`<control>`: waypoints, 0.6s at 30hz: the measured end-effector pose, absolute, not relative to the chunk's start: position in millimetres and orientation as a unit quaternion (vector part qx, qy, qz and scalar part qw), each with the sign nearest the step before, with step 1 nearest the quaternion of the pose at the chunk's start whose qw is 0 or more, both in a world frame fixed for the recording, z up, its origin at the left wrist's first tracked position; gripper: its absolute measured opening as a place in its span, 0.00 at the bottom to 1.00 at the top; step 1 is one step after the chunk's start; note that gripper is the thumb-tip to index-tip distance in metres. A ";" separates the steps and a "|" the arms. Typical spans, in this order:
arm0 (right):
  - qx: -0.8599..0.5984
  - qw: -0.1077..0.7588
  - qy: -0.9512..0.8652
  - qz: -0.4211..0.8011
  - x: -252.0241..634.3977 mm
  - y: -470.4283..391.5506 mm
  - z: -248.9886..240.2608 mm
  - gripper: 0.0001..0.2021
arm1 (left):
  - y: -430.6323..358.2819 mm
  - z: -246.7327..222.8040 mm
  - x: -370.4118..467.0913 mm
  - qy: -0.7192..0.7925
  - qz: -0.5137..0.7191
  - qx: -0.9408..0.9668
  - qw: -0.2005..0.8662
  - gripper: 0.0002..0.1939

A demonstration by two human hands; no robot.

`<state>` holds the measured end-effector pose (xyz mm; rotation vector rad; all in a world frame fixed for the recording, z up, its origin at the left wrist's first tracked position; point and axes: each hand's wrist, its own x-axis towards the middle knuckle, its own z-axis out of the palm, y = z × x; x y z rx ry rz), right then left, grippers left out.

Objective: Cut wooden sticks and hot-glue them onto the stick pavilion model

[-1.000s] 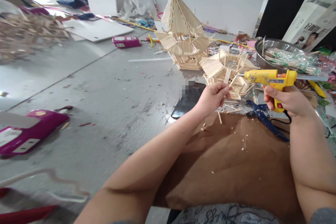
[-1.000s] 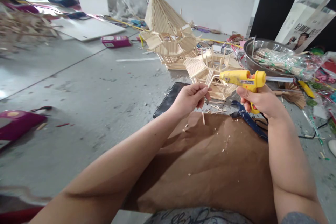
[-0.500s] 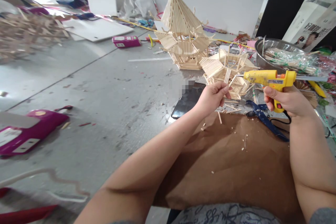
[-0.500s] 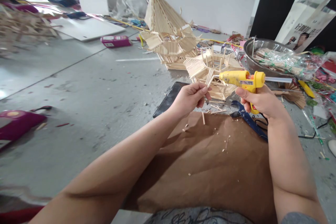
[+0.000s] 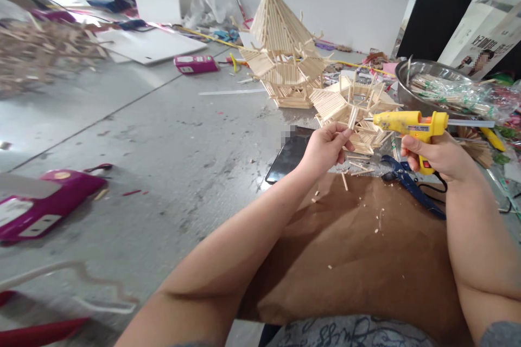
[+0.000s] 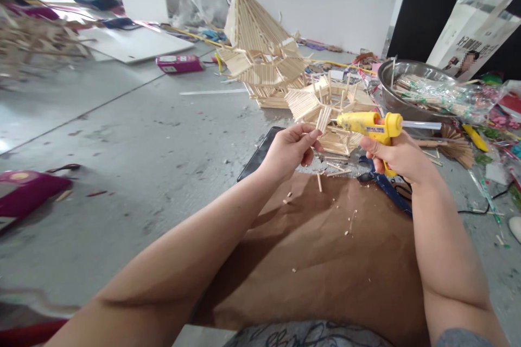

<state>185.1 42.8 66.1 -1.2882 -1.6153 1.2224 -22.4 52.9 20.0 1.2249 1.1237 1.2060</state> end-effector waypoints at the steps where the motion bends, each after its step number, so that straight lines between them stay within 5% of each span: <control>1: -0.499 0.366 -0.630 0.469 185.6 43.3 65.7 0.15 | 52.9 19.7 -22.3 0.471 0.503 0.503 0.522 0.06; 18: -0.490 0.392 -0.638 0.447 186.6 48.3 61.3 0.13 | 52.5 13.9 -8.6 0.431 0.479 0.346 0.682 0.05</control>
